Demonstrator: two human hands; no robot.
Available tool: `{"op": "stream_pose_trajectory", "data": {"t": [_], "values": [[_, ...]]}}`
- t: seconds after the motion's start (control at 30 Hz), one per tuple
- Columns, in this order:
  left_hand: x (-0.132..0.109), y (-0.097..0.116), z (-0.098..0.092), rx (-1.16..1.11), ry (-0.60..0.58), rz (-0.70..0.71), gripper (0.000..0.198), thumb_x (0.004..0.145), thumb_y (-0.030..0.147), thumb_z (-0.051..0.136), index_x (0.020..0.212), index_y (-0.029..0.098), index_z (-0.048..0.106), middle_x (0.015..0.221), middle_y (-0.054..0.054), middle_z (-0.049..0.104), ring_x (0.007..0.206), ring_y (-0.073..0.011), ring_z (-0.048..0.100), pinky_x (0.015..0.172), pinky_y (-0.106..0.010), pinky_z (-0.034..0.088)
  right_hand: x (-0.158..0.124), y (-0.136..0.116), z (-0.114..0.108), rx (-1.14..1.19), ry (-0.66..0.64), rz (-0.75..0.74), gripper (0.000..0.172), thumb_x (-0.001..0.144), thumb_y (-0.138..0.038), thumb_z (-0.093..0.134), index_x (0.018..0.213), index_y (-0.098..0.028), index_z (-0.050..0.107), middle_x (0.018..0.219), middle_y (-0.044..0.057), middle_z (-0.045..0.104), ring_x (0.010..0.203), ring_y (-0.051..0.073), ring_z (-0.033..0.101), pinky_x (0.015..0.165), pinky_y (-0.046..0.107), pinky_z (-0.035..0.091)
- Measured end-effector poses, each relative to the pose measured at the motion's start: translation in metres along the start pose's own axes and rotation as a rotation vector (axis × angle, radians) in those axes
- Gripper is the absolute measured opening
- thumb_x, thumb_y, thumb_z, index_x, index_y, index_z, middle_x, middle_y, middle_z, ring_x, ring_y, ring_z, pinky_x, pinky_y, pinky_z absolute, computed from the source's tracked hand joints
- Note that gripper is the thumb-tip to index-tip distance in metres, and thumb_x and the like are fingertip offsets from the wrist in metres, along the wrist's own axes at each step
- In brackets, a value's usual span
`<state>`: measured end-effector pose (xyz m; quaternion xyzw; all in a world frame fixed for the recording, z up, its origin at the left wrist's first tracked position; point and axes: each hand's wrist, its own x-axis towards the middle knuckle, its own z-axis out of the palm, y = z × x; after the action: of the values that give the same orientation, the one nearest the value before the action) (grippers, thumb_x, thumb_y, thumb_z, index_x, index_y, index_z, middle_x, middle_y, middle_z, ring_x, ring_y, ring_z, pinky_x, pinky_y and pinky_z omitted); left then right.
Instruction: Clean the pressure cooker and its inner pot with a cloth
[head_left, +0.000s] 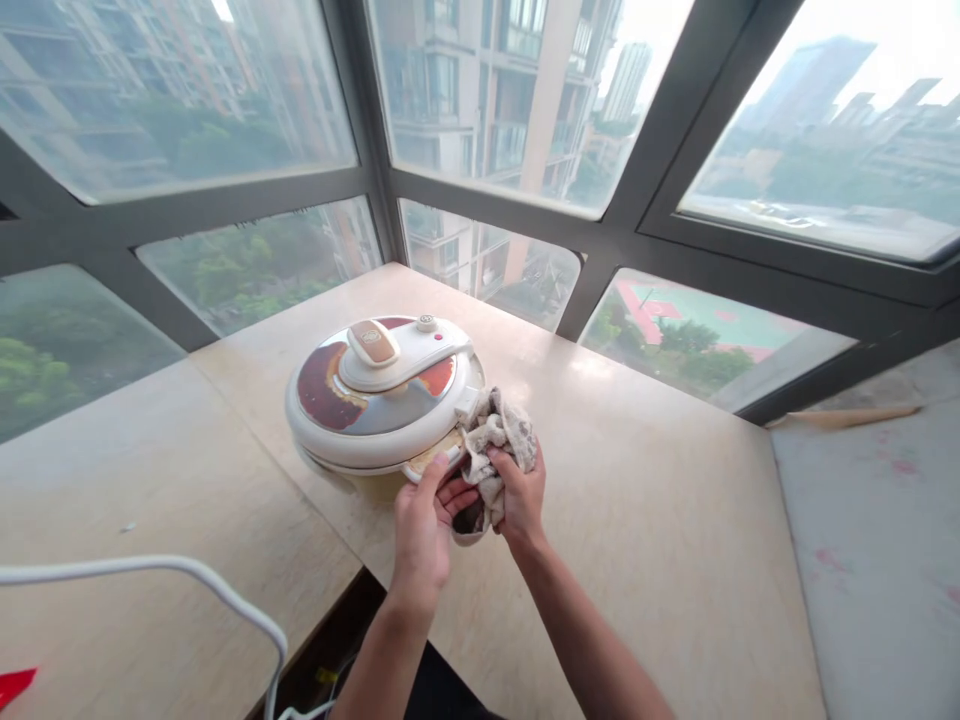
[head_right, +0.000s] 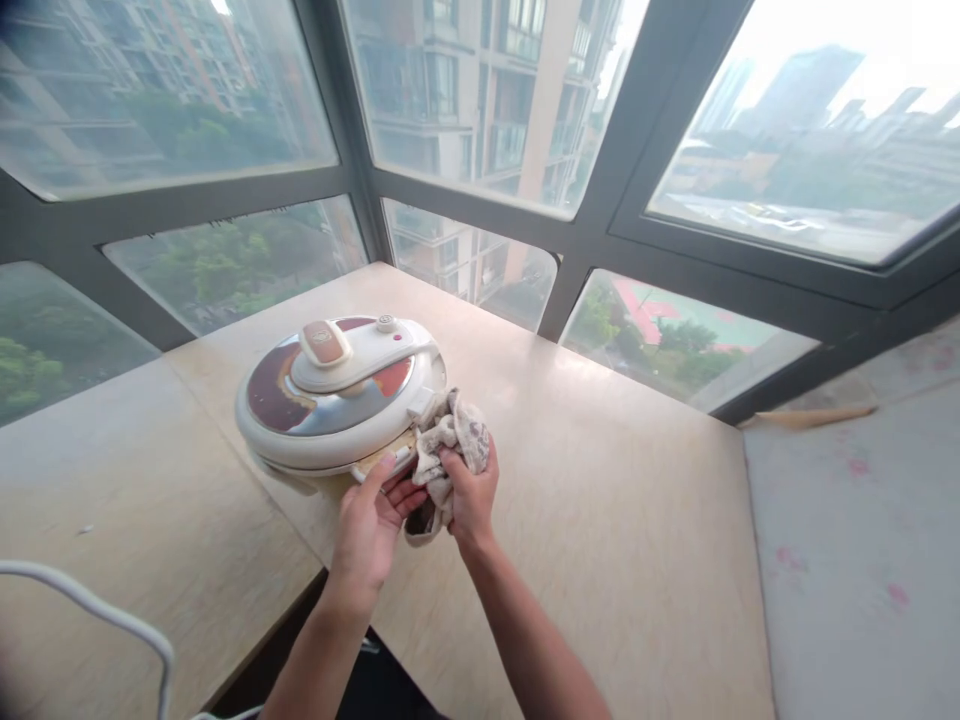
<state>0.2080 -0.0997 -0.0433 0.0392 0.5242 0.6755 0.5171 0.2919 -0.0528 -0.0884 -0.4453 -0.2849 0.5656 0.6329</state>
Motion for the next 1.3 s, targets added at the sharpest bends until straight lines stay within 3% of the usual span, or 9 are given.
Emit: {"op": "stream_pose_trajectory", "data": {"t": [0.1,0.23,0.43,0.63,0.83,0.93,1.07,1.2,1.3], "values": [[-0.002,0.005,-0.002,0.002,-0.043,-0.046,0.045,0.063,0.036,0.082,0.098,0.01,0.073,0.092,-0.014,0.079,0.057,-0.0151,0.069,0.046,-0.021,0.045,0.002,-0.009,-0.007,-0.055,0.015,-0.104,0.055,0.065,-0.034,0.083,0.114,-0.02,0.061,0.102,0.004,0.073,0.089,0.022,0.069,0.082,0.036,0.058],[-0.004,0.006,-0.01,0.025,-0.083,0.022,0.044,0.064,0.04,0.081,0.094,0.008,0.075,0.093,-0.017,0.079,0.052,-0.0133,0.066,0.045,-0.02,0.038,0.022,-0.032,-0.023,-0.18,0.056,-0.24,0.056,0.07,-0.032,0.079,0.121,-0.022,0.058,0.107,0.004,0.071,0.092,0.021,0.068,0.085,0.036,0.056],[-0.008,0.019,-0.037,0.091,-0.119,0.032,0.042,0.061,0.038,0.079,0.09,0.008,0.076,0.087,-0.018,0.079,0.048,-0.0136,0.064,0.042,-0.02,0.033,0.027,-0.056,-0.034,-0.279,-0.04,-0.234,0.057,0.065,-0.03,0.08,0.119,-0.025,0.062,0.107,0.003,0.073,0.094,0.022,0.068,0.091,0.042,0.055],[-0.013,0.045,-0.073,0.166,-0.162,-0.021,0.035,0.061,0.032,0.075,0.086,0.007,0.076,0.081,-0.018,0.078,0.041,-0.0108,0.058,0.038,-0.018,0.031,-0.009,-0.023,-0.003,-0.267,-0.259,-0.158,0.055,0.065,-0.031,0.079,0.116,-0.022,0.062,0.103,0.002,0.073,0.093,0.023,0.067,0.091,0.039,0.054],[-0.018,0.066,-0.111,0.25,-0.223,0.012,0.035,0.061,0.035,0.076,0.083,0.007,0.075,0.081,-0.019,0.078,0.035,-0.0045,0.045,0.035,-0.015,0.022,-0.025,0.02,0.016,-0.149,-0.2,-0.21,0.054,0.064,-0.028,0.071,0.116,-0.021,0.058,0.104,0.001,0.07,0.096,0.021,0.065,0.092,0.035,0.052],[-0.019,0.08,-0.125,0.281,-0.168,0.025,0.03,0.061,0.034,0.073,0.075,0.008,0.072,0.071,-0.017,0.076,0.032,-0.0037,0.039,0.034,-0.015,0.02,-0.019,0.036,0.014,-0.145,-0.185,-0.256,0.053,0.063,-0.029,0.068,0.115,-0.021,0.058,0.1,0.0,0.069,0.091,0.02,0.063,0.09,0.035,0.051],[-0.021,0.096,-0.141,0.298,-0.053,0.048,0.025,0.059,0.031,0.07,0.069,0.009,0.068,0.061,-0.014,0.072,0.033,-0.0067,0.045,0.034,-0.015,0.025,0.009,0.041,0.018,-0.188,-0.154,-0.291,0.046,0.064,-0.031,0.067,0.108,-0.02,0.061,0.096,0.0,0.069,0.088,0.02,0.062,0.089,0.036,0.051],[-0.017,0.104,-0.155,0.256,0.097,0.105,0.024,0.054,0.032,0.072,0.063,0.012,0.063,0.052,-0.007,0.066,0.037,-0.0101,0.051,0.035,-0.016,0.032,0.054,0.03,0.032,-0.249,-0.306,-0.371,0.048,0.061,-0.03,0.069,0.108,-0.021,0.065,0.097,0.001,0.072,0.09,0.022,0.064,0.091,0.038,0.051],[-0.006,0.113,-0.164,0.163,0.304,0.265,0.03,0.048,0.034,0.075,0.059,0.016,0.054,0.045,0.002,0.056,0.033,-0.0067,0.041,0.032,-0.016,0.026,0.082,0.028,0.05,-0.292,-0.423,-0.38,0.048,0.06,-0.032,0.073,0.107,-0.021,0.067,0.102,0.003,0.074,0.095,0.025,0.065,0.095,0.039,0.05]]}}
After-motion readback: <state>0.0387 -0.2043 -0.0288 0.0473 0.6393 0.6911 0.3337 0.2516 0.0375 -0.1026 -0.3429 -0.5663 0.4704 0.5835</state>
